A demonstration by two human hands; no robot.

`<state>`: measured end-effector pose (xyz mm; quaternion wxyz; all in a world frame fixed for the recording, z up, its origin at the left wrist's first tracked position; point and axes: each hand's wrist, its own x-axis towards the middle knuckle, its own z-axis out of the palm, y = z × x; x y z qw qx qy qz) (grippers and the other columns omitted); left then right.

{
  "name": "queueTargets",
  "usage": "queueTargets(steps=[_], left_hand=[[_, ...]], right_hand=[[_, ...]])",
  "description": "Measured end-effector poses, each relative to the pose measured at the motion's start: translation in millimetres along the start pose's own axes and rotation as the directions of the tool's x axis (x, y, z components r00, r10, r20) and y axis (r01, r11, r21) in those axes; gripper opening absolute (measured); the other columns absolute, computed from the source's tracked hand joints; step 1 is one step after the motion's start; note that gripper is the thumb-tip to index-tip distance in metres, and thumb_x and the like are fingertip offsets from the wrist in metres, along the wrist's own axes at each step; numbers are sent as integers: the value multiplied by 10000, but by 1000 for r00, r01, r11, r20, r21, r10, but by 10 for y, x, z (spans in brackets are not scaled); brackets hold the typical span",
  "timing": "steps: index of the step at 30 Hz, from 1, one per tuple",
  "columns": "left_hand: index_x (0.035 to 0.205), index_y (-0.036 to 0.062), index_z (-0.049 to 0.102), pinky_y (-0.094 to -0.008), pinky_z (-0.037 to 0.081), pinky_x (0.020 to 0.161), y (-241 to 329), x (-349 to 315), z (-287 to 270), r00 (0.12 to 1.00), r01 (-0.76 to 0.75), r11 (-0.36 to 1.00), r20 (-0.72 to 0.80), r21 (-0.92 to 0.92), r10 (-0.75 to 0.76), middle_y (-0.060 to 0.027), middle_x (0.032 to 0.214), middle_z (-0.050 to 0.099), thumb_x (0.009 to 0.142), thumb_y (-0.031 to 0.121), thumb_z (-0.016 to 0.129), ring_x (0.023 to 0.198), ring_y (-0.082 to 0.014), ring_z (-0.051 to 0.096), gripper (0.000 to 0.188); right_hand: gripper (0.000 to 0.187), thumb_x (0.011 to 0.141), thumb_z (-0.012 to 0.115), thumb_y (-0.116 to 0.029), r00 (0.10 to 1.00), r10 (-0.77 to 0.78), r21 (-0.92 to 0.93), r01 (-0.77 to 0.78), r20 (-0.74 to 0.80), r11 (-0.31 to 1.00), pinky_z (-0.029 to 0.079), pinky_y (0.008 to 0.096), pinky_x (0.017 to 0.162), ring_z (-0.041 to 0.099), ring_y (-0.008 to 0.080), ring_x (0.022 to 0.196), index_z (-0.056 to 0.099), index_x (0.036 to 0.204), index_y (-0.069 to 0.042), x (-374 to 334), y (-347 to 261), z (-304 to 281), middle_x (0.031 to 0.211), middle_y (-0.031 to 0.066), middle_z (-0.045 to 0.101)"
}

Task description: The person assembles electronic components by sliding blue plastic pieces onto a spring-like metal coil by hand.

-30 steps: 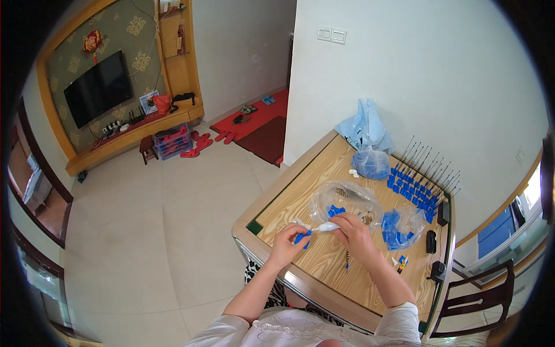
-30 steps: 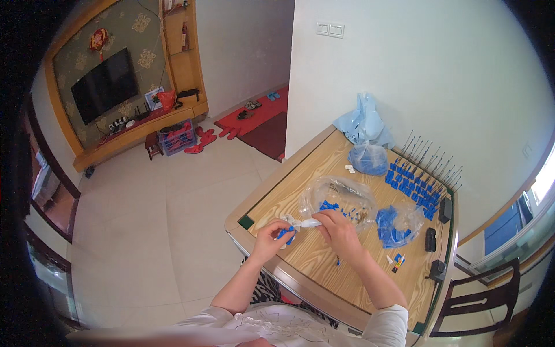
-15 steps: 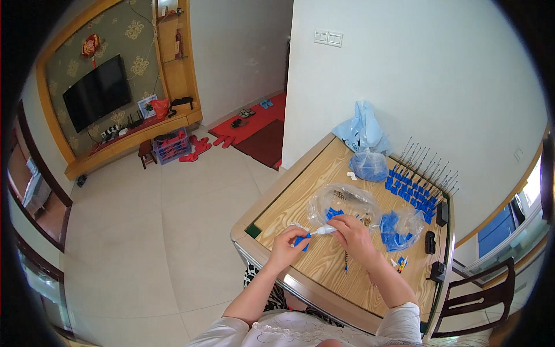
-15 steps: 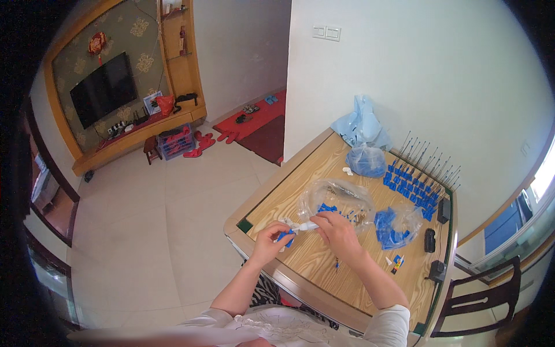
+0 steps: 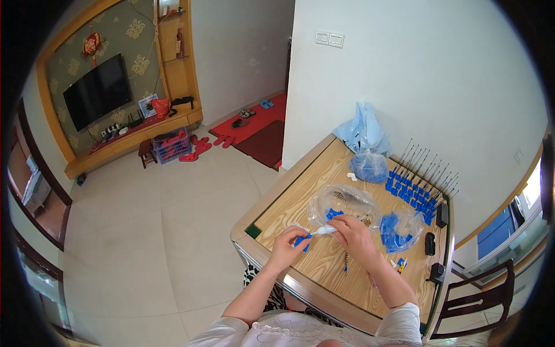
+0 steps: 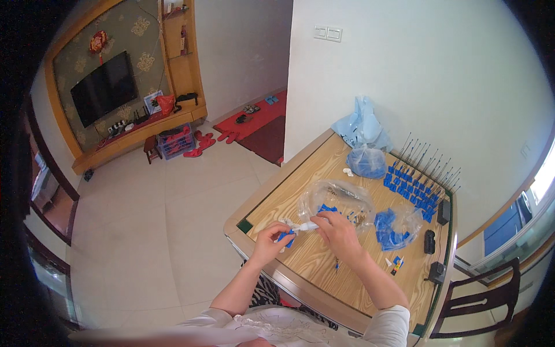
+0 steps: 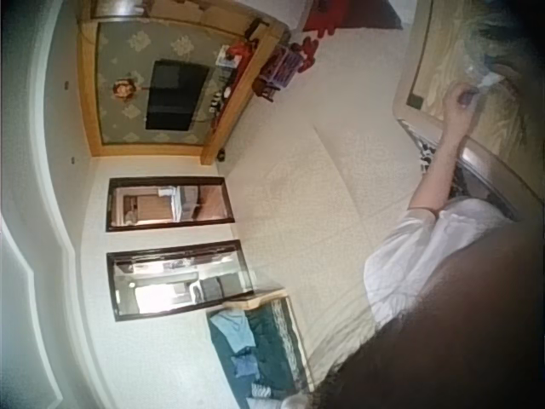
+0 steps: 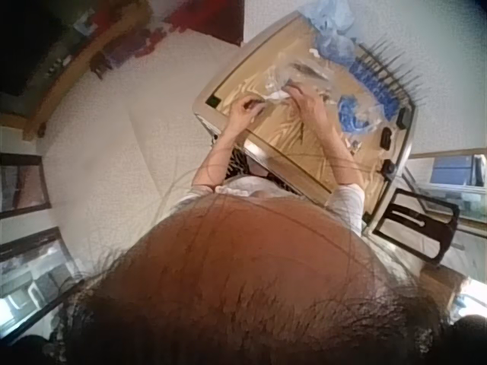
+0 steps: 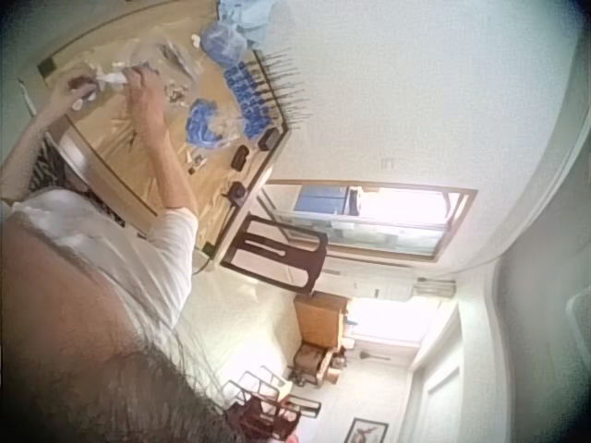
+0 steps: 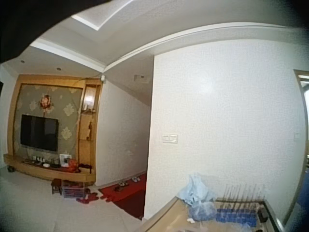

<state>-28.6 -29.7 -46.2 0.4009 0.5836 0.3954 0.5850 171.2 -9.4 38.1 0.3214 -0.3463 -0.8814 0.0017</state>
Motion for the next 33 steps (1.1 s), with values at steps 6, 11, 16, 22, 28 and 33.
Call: queueTargets(steps=[6,11,16,22,28,33], left_hand=[[835,7,621,-186,396,591,-15,-5,-4,1000,0,1000,-3,30,0,-36,870,574,749,44,676,683,-76,506,108],[843,-2,610,-188,396,639,6,2,-1,1000,17,1000,14,22,-17,-36,879,565,749,22,676,752,-79,520,117],[835,9,623,-191,402,608,-33,10,5,1000,-7,1000,-1,21,7,-40,873,576,749,52,678,705,-85,518,111],[840,-5,609,-185,396,628,-14,-5,-7,1000,18,999,15,34,-18,-34,878,564,748,23,677,740,-73,516,118],[828,8,618,-185,389,583,-7,2,15,1000,1,1000,3,19,-1,-35,863,569,746,51,681,674,-70,495,112],[833,-4,612,-198,397,638,37,1,8,999,37,999,20,22,-37,-37,865,568,748,27,678,755,-89,524,112]], right_hand=[[296,715,622,-54,1000,-3,-21,3,8,1000,462,386,748,567,283,896,582,1005,-101,2,-9,0,980,84,575],[297,710,623,-54,1000,-9,-13,9,-9,1000,460,389,755,565,283,907,584,1001,-100,0,13,-3,992,81,575],[307,705,621,-47,1000,-21,-54,20,-13,998,456,382,769,563,284,911,586,1004,-101,12,1,-14,998,80,572],[320,693,629,-42,1000,-12,-21,11,-9,1000,450,387,753,557,280,889,589,1005,-102,17,-8,-8,981,81,568],[325,688,634,-45,999,-31,-53,30,-9,998,447,379,743,551,279,883,589,1005,-101,15,0,-27,980,78,562],[326,686,636,-48,999,-42,-65,41,-13,997,446,378,742,552,276,886,590,1003,-103,17,8,-21,985,81,561]])
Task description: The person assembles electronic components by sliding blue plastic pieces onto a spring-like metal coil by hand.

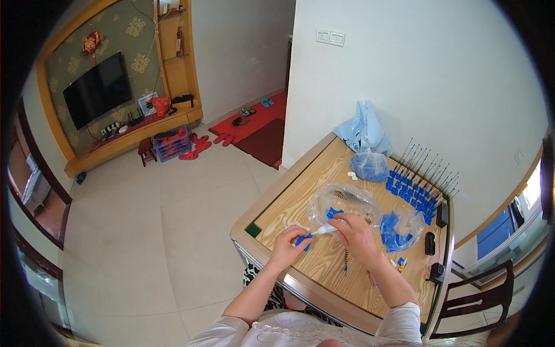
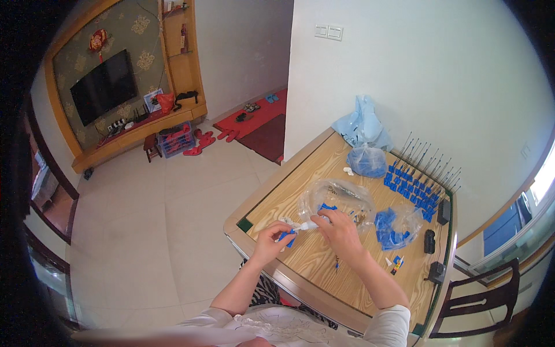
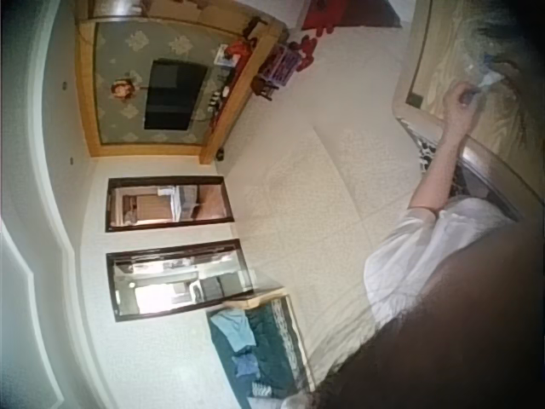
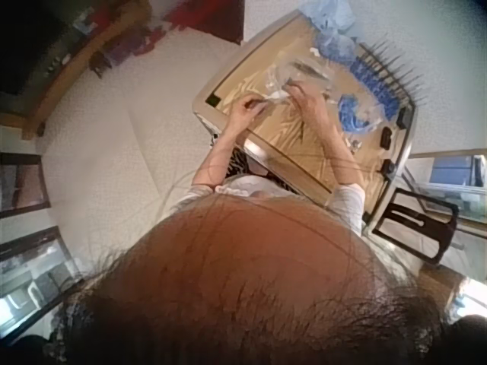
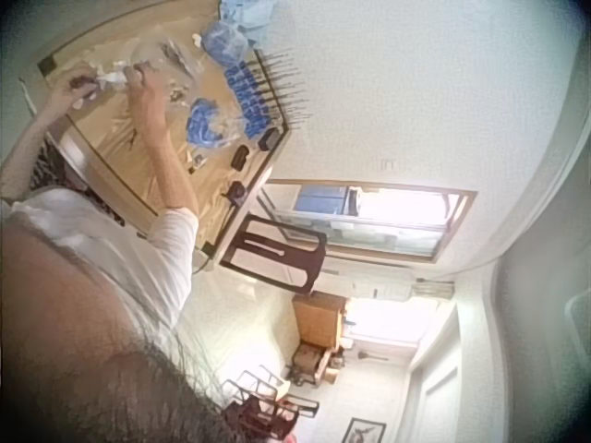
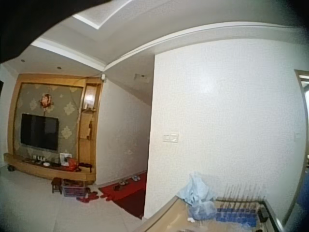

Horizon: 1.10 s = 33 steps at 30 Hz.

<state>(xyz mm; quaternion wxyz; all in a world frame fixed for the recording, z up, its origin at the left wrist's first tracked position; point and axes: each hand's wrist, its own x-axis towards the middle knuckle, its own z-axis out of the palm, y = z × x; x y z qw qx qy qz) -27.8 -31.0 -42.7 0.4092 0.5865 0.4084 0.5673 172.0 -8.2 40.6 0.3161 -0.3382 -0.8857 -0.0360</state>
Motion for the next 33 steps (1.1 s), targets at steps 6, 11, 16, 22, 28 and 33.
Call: queueTargets(steps=[6,11,16,22,28,33], left_hand=[[835,5,619,-180,385,572,-62,1,9,999,-50,999,-19,-14,50,-28,854,570,743,46,682,660,-64,493,118],[834,-4,610,-197,403,647,-74,-2,0,1000,1,1000,0,-9,-1,-40,873,567,749,21,676,758,-87,523,110],[833,-7,610,-196,409,652,-60,-1,14,1000,8,999,4,-31,-8,-44,882,569,751,18,672,769,-88,530,106],[837,3,618,-182,401,596,-62,0,14,999,-38,999,-19,-39,37,-37,873,573,754,44,676,704,-74,516,110],[840,-6,612,-211,420,687,-18,-5,11,1000,0,999,5,-47,0,-53,891,569,747,14,675,808,-109,540,114],[844,-6,607,-203,417,682,-18,-10,13,1000,1,997,3,-78,-1,-48,898,567,750,10,670,804,-98,532,115]], right_hand=[[340,675,636,-43,1000,-23,-28,23,-1,999,446,377,744,552,276,891,590,1006,-107,15,-12,-13,989,82,560],[350,668,637,-37,999,-33,-34,33,-5,999,446,377,740,552,279,888,589,1007,-109,13,-4,-10,991,82,560],[352,664,638,-35,999,-33,-27,32,-9,999,443,376,733,551,280,882,592,1006,-106,15,-12,-31,989,84,560],[331,677,637,-38,1000,-7,-1,7,-22,1000,440,376,742,552,278,878,596,1000,-99,25,-44,-53,985,82,565],[322,683,637,-38,999,-21,-16,20,-30,1000,440,377,745,550,276,883,595,997,-97,27,-55,-78,986,77,565],[322,684,639,-40,1000,-18,-14,17,-16,1000,440,377,744,549,275,887,595,997,-99,14,-51,-81,986,75,565]])
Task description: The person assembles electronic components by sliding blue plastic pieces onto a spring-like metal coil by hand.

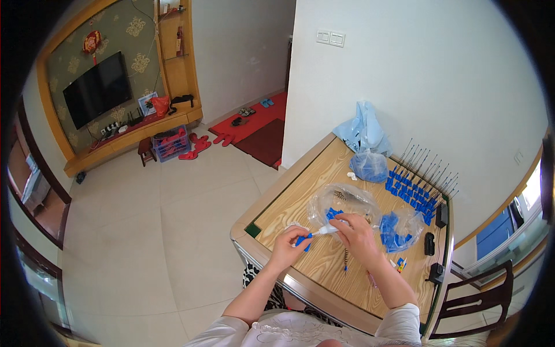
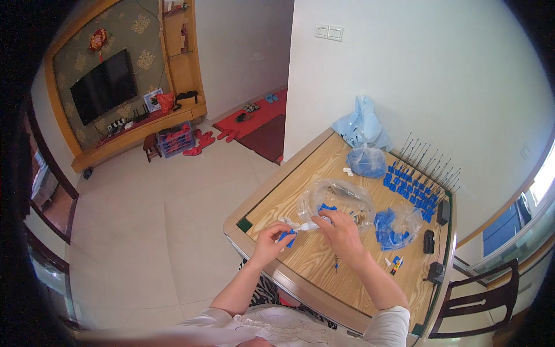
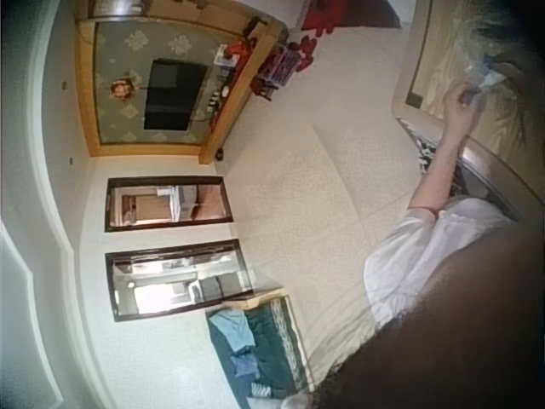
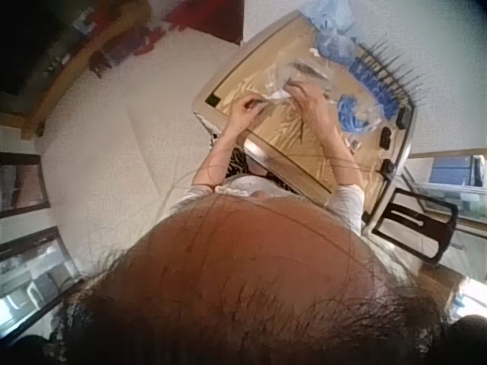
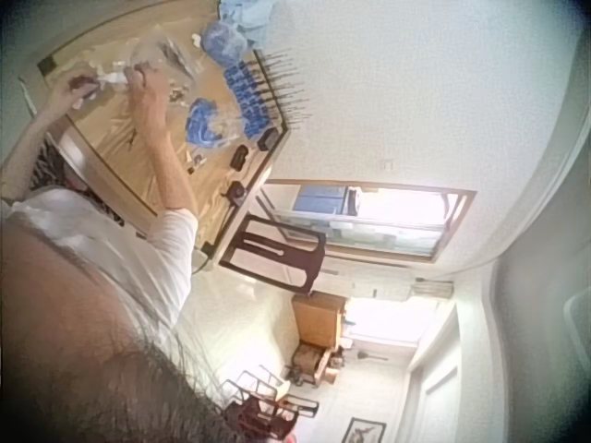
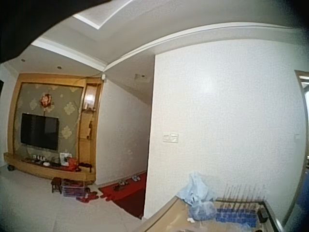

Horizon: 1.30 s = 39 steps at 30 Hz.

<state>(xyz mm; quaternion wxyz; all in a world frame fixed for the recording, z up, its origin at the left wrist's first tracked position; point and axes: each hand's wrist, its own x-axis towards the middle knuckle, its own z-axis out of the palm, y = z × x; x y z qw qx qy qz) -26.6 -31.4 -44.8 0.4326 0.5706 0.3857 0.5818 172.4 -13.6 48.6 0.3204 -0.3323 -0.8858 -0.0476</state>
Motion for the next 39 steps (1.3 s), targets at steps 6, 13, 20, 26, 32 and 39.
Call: queueTargets(steps=[6,13,20,26,32,39], left_hand=[[837,-5,605,-192,406,661,-22,-2,3,1000,-29,1000,0,1,29,-41,899,566,757,15,663,776,-86,523,101],[831,-1,608,-187,387,629,-16,2,3,1000,-27,999,6,38,27,-32,891,568,756,14,663,745,-71,505,94],[849,-5,608,-195,428,629,4,4,2,999,-47,998,6,41,47,-49,891,572,753,11,660,756,-98,543,110],[857,-5,609,-199,439,649,-13,10,7,998,-67,998,4,16,67,-53,898,573,752,10,662,771,-108,550,118],[839,-5,606,-202,417,679,-30,8,10,999,-37,999,11,13,37,-47,908,567,754,5,665,790,-93,532,104],[843,-3,610,-199,425,632,-59,11,3,996,-92,995,-7,26,92,-51,887,580,746,17,670,745,-100,541,116]], right_hand=[[324,681,637,-40,1000,10,7,-10,8,1000,440,380,747,550,273,894,594,996,-100,-11,-3,14,985,71,566],[328,676,630,-38,1000,18,3,-18,5,1000,442,380,751,554,277,897,598,997,-99,-28,35,60,987,72,567],[328,673,627,-32,1000,22,17,-22,7,1000,443,381,751,552,279,900,602,994,-97,-14,12,40,985,77,568],[336,671,625,-29,1000,23,19,-23,-18,1000,437,380,759,549,278,899,602,999,-97,-10,11,20,993,78,567],[347,667,623,-26,1000,-3,-13,3,-5,1000,431,375,747,548,276,896,599,1004,-104,-19,27,30,995,75,562],[338,673,626,-32,1000,-1,1,1,-10,1000,430,374,749,550,272,898,600,1003,-104,-13,8,30,995,74,567]])
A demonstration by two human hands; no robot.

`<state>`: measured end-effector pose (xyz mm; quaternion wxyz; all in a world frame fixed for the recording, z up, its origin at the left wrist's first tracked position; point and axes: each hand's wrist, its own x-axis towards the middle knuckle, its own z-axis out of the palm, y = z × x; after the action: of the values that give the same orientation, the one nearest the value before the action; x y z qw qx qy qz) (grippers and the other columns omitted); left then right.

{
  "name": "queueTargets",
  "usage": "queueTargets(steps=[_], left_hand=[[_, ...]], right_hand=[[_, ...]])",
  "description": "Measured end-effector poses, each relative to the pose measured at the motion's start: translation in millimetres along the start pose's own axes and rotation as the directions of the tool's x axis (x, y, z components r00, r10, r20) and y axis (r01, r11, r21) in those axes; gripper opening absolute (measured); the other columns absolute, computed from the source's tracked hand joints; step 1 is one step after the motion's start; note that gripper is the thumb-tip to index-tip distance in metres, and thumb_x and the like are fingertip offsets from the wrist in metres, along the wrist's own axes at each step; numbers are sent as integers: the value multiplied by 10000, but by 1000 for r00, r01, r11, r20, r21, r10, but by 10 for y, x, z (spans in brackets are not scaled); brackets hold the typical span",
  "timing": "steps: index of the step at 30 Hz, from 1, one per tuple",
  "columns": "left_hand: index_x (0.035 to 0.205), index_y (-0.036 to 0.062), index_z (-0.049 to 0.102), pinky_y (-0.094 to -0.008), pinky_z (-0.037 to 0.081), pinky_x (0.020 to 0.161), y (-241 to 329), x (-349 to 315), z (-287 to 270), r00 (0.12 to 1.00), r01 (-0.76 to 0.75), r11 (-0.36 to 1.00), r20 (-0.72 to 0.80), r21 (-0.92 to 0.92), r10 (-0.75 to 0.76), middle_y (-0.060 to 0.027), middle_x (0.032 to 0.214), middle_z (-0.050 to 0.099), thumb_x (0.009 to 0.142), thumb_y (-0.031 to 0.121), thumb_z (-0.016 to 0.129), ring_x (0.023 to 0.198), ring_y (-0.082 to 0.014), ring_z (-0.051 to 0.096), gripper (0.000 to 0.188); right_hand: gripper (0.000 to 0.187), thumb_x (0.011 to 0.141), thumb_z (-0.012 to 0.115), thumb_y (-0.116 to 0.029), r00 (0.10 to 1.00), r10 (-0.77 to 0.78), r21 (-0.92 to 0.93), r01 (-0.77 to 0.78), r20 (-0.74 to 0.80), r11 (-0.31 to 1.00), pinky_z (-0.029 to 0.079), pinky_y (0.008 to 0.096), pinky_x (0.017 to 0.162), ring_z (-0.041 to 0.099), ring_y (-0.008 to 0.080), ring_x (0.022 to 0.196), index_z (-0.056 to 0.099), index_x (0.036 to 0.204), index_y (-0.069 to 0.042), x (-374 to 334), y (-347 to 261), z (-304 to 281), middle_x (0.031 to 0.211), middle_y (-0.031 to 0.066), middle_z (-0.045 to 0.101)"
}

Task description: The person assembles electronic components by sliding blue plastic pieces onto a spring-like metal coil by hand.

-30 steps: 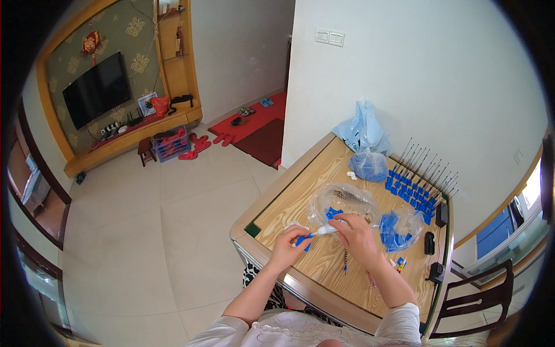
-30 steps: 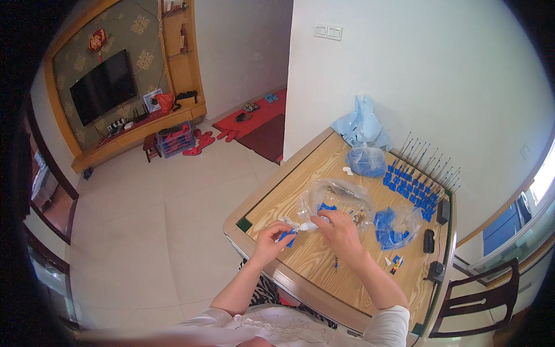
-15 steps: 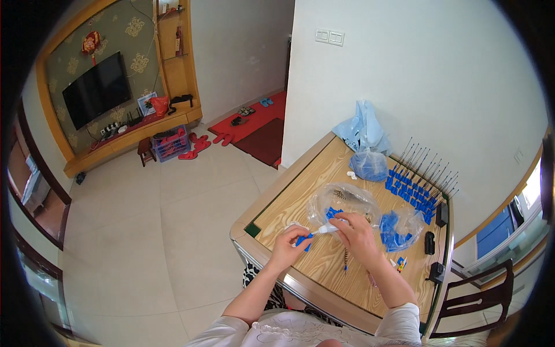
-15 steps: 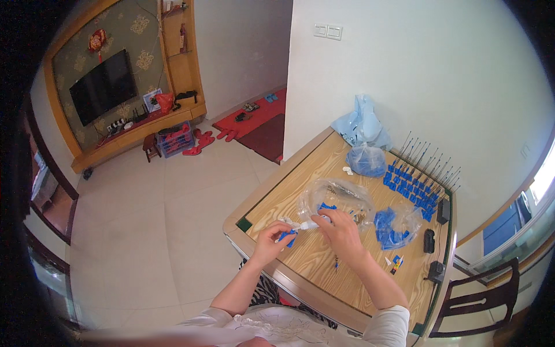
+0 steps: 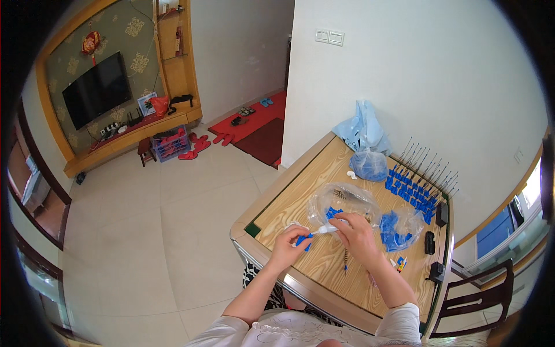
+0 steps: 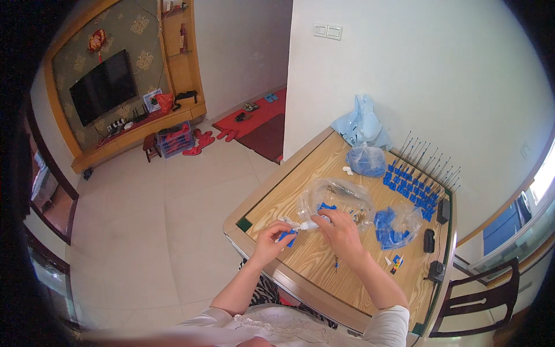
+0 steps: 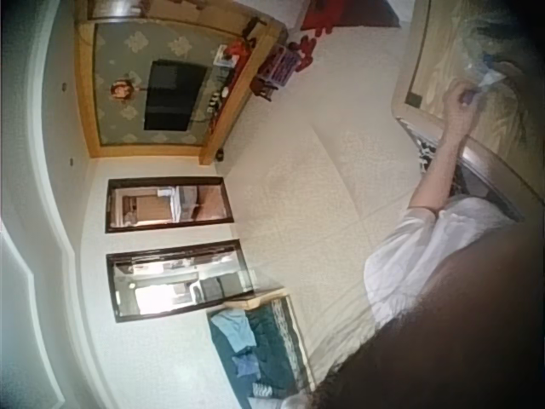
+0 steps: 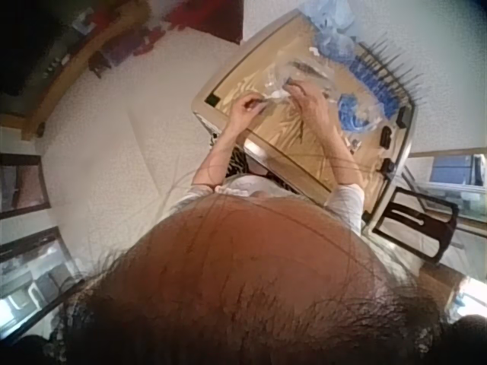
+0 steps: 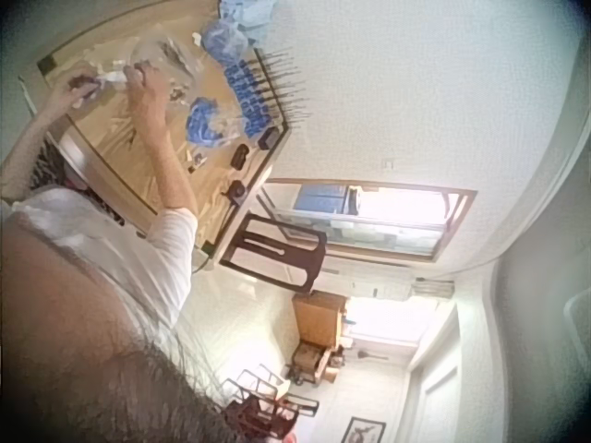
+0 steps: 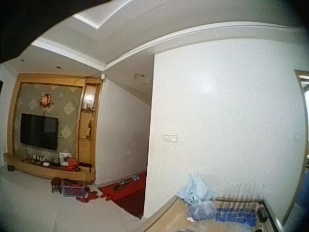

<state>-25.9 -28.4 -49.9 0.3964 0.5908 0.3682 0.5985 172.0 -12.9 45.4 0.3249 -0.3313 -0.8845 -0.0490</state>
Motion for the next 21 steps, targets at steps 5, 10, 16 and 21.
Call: queueTargets(steps=[5,10,16,21], left_hand=[[841,-2,610,-204,427,638,48,4,12,1000,18,1000,3,9,-18,-53,889,583,747,19,669,753,-104,544,114],[841,0,611,-207,430,649,27,2,15,1000,13,1000,1,-9,-13,-53,891,584,747,22,670,775,-110,551,113],[844,-2,609,-207,437,654,0,13,24,1000,10,1000,6,-11,-10,-56,897,581,748,18,669,787,-114,555,115],[844,-12,602,-205,440,651,71,23,36,999,38,999,18,-4,-38,-57,891,572,749,4,665,783,-112,553,114]], right_hand=[[326,680,633,-49,1000,20,18,-20,-3,1000,431,374,751,553,270,896,603,1000,-100,-26,27,23,990,74,578],[317,677,641,-52,1000,23,17,-23,-19,1000,434,378,741,555,272,887,604,989,-93,-11,3,-13,984,72,580],[321,677,639,-41,999,17,23,-17,-30,1000,432,378,740,554,270,887,602,990,-96,-20,16,-8,984,70,578],[323,675,639,-34,1000,25,19,-25,-16,1000,427,375,739,553,269,887,603,989,-99,-30,20,-11,984,66,576]])
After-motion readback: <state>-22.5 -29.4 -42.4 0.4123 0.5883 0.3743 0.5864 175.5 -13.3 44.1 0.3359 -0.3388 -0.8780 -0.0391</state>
